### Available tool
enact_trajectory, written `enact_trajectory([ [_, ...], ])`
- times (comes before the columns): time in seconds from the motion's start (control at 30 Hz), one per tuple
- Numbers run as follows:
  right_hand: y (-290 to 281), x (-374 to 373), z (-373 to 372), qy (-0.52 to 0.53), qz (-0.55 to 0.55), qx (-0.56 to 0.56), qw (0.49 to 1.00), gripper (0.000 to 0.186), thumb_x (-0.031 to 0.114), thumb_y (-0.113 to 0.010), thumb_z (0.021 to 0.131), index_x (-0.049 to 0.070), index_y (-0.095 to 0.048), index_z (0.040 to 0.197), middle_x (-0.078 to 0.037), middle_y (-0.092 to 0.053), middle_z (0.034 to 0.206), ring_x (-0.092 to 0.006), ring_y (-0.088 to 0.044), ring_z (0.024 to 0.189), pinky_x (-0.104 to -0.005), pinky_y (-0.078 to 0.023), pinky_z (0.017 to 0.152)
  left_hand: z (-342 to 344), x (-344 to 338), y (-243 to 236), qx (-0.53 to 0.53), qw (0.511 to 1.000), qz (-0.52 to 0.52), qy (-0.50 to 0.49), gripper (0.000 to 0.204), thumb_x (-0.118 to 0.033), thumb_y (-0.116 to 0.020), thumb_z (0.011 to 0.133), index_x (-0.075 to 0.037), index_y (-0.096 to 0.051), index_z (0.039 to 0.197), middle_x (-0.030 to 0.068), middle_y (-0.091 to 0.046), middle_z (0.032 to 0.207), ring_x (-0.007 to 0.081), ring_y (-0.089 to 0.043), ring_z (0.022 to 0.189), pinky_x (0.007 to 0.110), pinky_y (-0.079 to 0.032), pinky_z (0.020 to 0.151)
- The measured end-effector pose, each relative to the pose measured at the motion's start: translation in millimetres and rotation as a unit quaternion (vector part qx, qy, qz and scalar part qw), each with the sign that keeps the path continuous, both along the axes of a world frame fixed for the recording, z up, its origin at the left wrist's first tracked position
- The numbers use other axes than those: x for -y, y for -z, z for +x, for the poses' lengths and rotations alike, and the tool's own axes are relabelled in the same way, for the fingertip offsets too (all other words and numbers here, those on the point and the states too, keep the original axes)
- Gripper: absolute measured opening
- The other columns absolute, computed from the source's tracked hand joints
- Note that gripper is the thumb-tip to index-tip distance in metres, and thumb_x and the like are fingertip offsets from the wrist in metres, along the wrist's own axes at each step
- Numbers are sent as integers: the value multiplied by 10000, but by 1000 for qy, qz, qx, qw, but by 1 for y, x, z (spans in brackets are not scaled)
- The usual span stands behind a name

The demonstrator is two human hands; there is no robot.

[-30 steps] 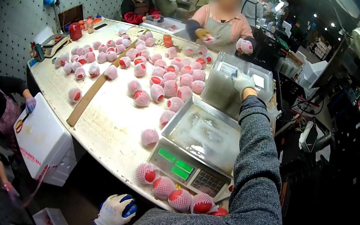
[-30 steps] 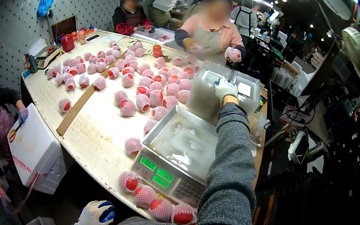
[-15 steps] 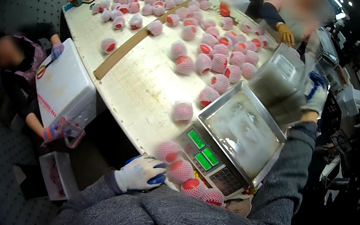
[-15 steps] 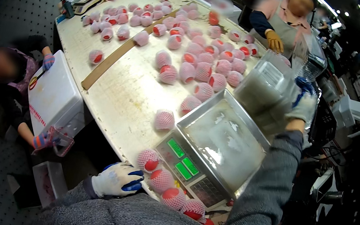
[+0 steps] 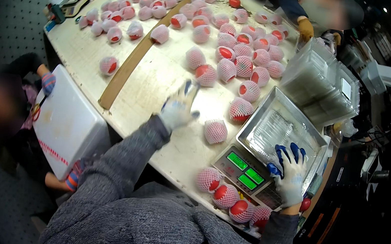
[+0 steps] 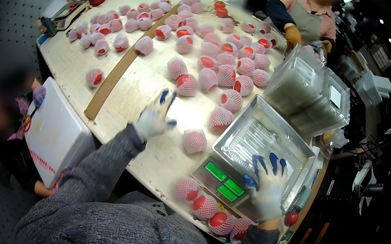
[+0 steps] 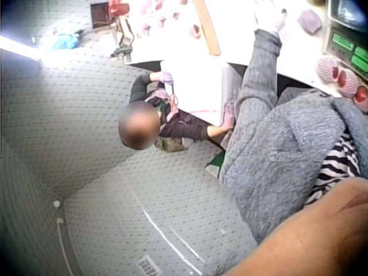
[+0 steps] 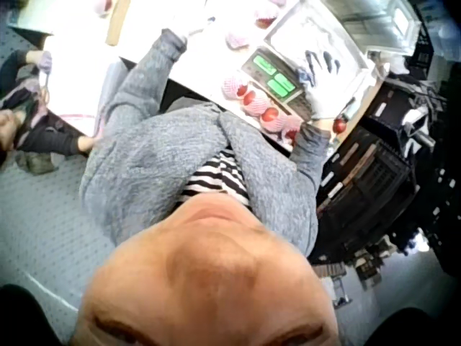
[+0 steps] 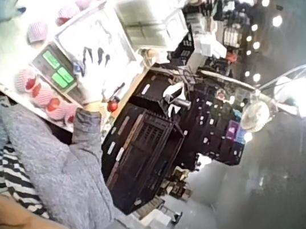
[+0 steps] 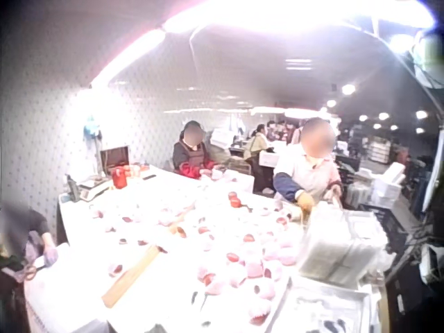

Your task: The person places foam-wrapped apples into plastic containers on a digital scale, closes the containers, and stacks them in a crate. The person also moves empty crates and continues packing apples throughout the clip.

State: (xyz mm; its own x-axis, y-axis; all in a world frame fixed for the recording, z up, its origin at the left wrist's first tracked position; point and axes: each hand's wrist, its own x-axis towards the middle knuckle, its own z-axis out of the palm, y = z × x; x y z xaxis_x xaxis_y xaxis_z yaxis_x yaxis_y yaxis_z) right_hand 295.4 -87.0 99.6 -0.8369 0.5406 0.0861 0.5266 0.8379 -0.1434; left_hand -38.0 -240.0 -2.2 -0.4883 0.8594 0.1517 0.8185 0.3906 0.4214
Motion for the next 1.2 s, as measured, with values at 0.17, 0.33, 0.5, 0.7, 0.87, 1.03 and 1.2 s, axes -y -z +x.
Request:
enact_trajectory([
  [0.17, -7, 59, -31, 81, -34, -76, 993, 619, 272, -720, 704, 17, -523, 1232, -164, -538, 1253, -365, -419, 1231, -485, -268, 1084, -120, -107, 25, -207, 967, -147, -9, 764, -259, -641, 773, -234, -279, 1445, 204, -254, 1478, 395, -333, 1307, 510, -336, 1021],
  [0.33, 9, 99, -71, 22, -126, -48, 991, 587, 249, -720, 699, 68, -551, 1231, -145, -573, 1210, -327, -487, 1176, -470, -318, 1044, -180, -141, 70, -144, 981, -132, 7, 704, -286, -652, 762, -201, -362, 1397, 180, -334, 1434, 317, -404, 1279, 425, -364, 1015],
  [0.5, 3, 99, -88, 10, -201, -143, 969, 475, 210, -671, 741, 71, -591, 1188, -139, -604, 1156, -316, -564, 1072, -434, -395, 967, -208, -117, 83, 279, 931, 94, -216, 698, -251, -833, 599, -18, -533, 1186, 158, -591, 1141, 275, -599, 1015, 353, -489, 876],
  [0.7, 5, 91, -143, 64, -165, -370, 912, 797, 277, -719, 756, 45, -315, 1403, -219, -441, 1334, -387, -436, 1233, -450, -365, 1037, -39, -63, 13, 569, 727, 358, 141, 502, -149, -705, 772, 24, -465, 1177, 112, -581, 1085, 194, -602, 962, 313, -500, 890],
  [0.87, 7, 60, -121, 76, -237, -436, 865, 998, 274, -856, 609, 49, -303, 1408, -168, -446, 1297, -283, -496, 1159, -369, -448, 988, 57, -26, -44, 754, 595, 161, 230, 522, -127, -631, 859, 37, -406, 1300, 107, -554, 1157, 165, -530, 1080, 295, -426, 953],
  [1.03, 22, -10, -83, 259, -222, -440, 831, 789, 78, -811, 658, 49, -411, 1337, -109, -490, 1204, -212, -510, 1061, -317, -435, 956, 67, -6, -42, 652, 719, 112, 212, 574, -88, -634, 862, 11, -365, 1360, 116, -559, 1153, 178, -537, 1094, 305, -423, 970],
  [1.2, 38, -34, -70, 259, -223, -160, 926, 762, 133, -789, 652, 72, -441, 1327, -158, -518, 1268, -282, -541, 1118, -346, -439, 947, 35, 12, -3, 359, 917, 126, 120, 630, -174, -704, 796, 6, -415, 1326, 162, -570, 1185, 232, -555, 1111, 330, -458, 938],
])
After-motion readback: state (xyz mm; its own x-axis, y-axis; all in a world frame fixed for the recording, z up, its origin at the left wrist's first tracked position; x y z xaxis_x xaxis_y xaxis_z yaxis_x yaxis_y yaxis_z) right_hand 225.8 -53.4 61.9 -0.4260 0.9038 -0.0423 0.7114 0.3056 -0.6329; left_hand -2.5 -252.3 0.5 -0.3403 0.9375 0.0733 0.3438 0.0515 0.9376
